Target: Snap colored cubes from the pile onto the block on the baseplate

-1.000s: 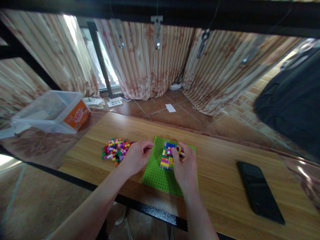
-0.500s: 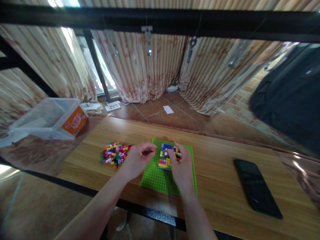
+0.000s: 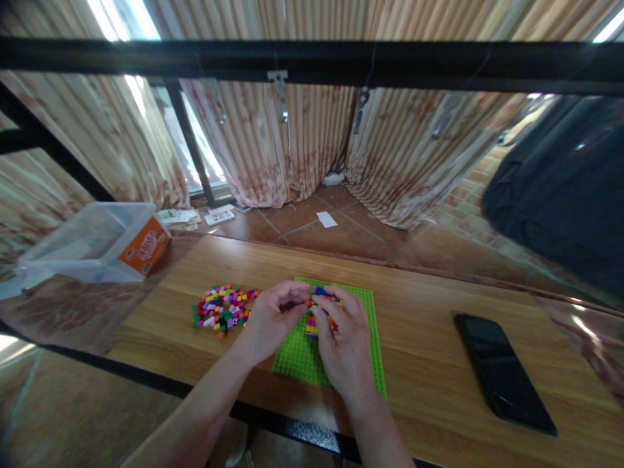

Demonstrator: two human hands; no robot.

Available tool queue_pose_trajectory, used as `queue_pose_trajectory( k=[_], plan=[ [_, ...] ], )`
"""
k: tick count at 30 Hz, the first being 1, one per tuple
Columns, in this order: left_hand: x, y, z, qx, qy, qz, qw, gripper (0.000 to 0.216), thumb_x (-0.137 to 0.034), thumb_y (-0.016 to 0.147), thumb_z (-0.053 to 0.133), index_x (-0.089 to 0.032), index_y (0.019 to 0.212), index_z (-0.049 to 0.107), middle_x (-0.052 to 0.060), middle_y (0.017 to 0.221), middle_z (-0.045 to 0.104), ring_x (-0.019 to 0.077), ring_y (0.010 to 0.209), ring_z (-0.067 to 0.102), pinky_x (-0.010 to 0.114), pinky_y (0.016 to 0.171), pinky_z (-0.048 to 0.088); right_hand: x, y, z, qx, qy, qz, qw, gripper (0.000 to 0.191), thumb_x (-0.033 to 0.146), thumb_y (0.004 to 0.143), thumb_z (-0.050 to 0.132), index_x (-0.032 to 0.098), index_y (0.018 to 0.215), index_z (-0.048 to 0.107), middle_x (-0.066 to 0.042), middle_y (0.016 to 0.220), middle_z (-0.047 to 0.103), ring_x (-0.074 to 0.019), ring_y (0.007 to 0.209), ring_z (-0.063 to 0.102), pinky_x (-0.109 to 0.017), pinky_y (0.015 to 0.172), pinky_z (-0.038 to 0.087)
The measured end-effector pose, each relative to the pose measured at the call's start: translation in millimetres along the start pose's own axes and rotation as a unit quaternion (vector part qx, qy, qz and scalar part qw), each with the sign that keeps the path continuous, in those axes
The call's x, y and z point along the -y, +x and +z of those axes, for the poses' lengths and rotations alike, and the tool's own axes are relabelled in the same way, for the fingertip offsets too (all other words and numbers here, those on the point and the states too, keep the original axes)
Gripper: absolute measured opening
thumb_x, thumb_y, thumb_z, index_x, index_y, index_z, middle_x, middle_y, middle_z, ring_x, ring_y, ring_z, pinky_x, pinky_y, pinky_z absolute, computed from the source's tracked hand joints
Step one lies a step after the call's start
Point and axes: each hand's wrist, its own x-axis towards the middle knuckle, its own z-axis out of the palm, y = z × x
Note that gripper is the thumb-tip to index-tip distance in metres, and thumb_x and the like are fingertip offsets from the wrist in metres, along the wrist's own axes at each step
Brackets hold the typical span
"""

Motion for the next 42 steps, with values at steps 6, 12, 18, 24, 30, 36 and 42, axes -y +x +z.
queue_pose_trajectory(
  k=[6, 12, 18, 24, 30, 36, 42],
  plan=[
    [1, 0, 5, -0.004, -0.011, 0.014, 1.000, 0.032, 0.001, 0.080, 0.058, -0.015, 0.107, 0.063, 0.006, 0.099, 0.073, 0.0137, 0.090, 0.071, 0.030, 0.085, 0.060, -6, -1, 5, -0.011, 0.020, 0.021, 1.000, 0.020, 0.038, 0.090, 0.060, 0.028, 0.099, 0.075, -0.007, 0.115, 0.065, -0.0227, 0.109, 0.060, -0.047, 0.096, 0.049],
    [-3, -2, 9, 0.004, 0.019, 0.018, 1.000, 0.033, -0.001, 0.081, 0.057, -0.018, 0.110, 0.062, 0.006, 0.104, 0.072, 0.0139, 0.089, 0.071, 0.029, 0.082, 0.061, -6, 2, 0, 0.001, 0.035, 0.041, 0.999, 0.017, 0.039, 0.088, 0.062, 0.028, 0.091, 0.075, -0.007, 0.114, 0.066, -0.0228, 0.109, 0.060, -0.047, 0.097, 0.048],
    [1, -1, 3, -0.050, 0.112, 0.038, 0.992, 0.024, -0.008, 0.087, 0.051, -0.018, 0.104, 0.065, 0.004, 0.095, 0.074, 0.0145, 0.085, 0.070, 0.031, 0.083, 0.057, -27, 8, -25, -0.047, 0.025, 0.068, 0.996, 0.018, 0.041, 0.085, 0.064, 0.027, 0.086, 0.075, -0.007, 0.113, 0.064, -0.0230, 0.108, 0.061, -0.047, 0.099, 0.047],
    [7, 4, -8, -0.093, 0.172, 0.023, 0.980, 0.025, -0.008, 0.088, 0.045, -0.016, 0.101, 0.064, 0.001, 0.078, 0.072, 0.0127, 0.070, 0.067, 0.026, 0.071, 0.053, -48, 5, -34, 0.027, 0.001, 0.066, 0.997, 0.017, 0.043, 0.084, 0.066, 0.030, 0.085, 0.076, -0.006, 0.118, 0.063, -0.0243, 0.112, 0.059, -0.050, 0.101, 0.044],
    [12, 5, -5, -0.080, 0.150, -0.003, 0.985, 0.020, -0.015, 0.087, 0.055, -0.016, 0.105, 0.063, 0.003, 0.080, 0.074, 0.0141, 0.068, 0.067, 0.027, 0.067, 0.053, -44, 5, -24, 0.028, -0.012, 0.069, 0.997, 0.020, 0.046, 0.084, 0.065, 0.030, 0.084, 0.077, -0.006, 0.122, 0.062, -0.0258, 0.114, 0.056, -0.054, 0.102, 0.042],
    [10, 4, -1, -0.084, 0.195, -0.032, 0.977, 0.026, -0.033, 0.087, 0.062, -0.015, 0.107, 0.065, 0.006, 0.086, 0.073, 0.0184, 0.080, 0.068, 0.032, 0.074, 0.054, -45, 9, -19, 0.013, 0.012, 0.104, 0.994, 0.020, 0.046, 0.078, 0.070, 0.027, 0.079, 0.076, -0.007, 0.118, 0.064, -0.0267, 0.114, 0.057, -0.056, 0.103, 0.041],
    [11, 2, 11, -0.063, 0.179, -0.072, 0.979, 0.025, -0.026, 0.088, 0.060, -0.014, 0.110, 0.063, 0.012, 0.113, 0.070, 0.0218, 0.100, 0.067, 0.036, 0.086, 0.055, -48, 10, -7, -0.012, 0.199, 0.254, 0.946, 0.031, 0.045, 0.061, 0.080, 0.022, 0.082, 0.075, -0.009, 0.117, 0.066, -0.0258, 0.102, 0.065, -0.047, 0.085, 0.055]
  ],
)
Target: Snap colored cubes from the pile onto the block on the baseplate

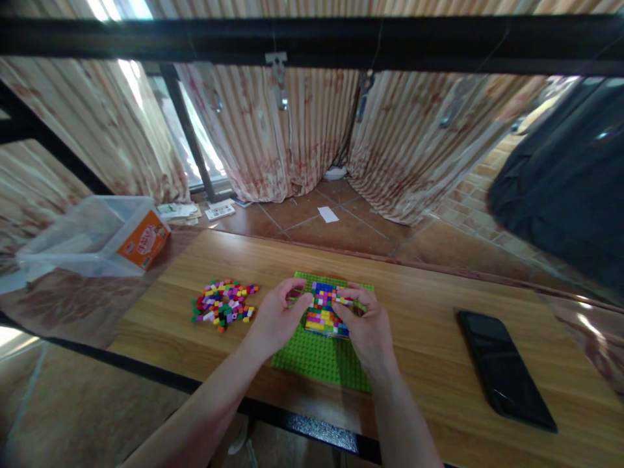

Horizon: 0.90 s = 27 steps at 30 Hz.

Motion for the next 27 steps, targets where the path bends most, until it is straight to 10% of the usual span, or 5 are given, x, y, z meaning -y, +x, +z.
queue_pose_trajectory(
  k=[19, 27],
  plan=[
    [0, -7, 17, 0.000, -0.031, 0.015, 0.999, 0.029, -0.027, 0.087, 0.060, -0.013, 0.113, 0.063, 0.014, 0.114, 0.069, 0.0240, 0.102, 0.066, 0.041, 0.091, 0.055, 9, -3, 5, 0.026, 0.119, 0.113, 0.986, 0.041, 0.035, 0.049, 0.088, 0.020, 0.085, 0.074, -0.004, 0.092, 0.074, -0.0154, 0.070, 0.067, -0.030, 0.064, 0.057],
    [0, -1, -12, -0.004, 0.010, 0.016, 1.000, 0.024, -0.020, 0.091, 0.047, -0.016, 0.094, 0.070, 0.007, 0.095, 0.074, 0.0175, 0.082, 0.066, 0.029, 0.079, 0.051, 8, -2, -4, 0.003, 0.115, 0.086, 0.990, 0.040, 0.033, 0.055, 0.088, 0.021, 0.091, 0.075, -0.002, 0.092, 0.073, -0.0158, 0.076, 0.067, -0.031, 0.068, 0.057]
  ],
)
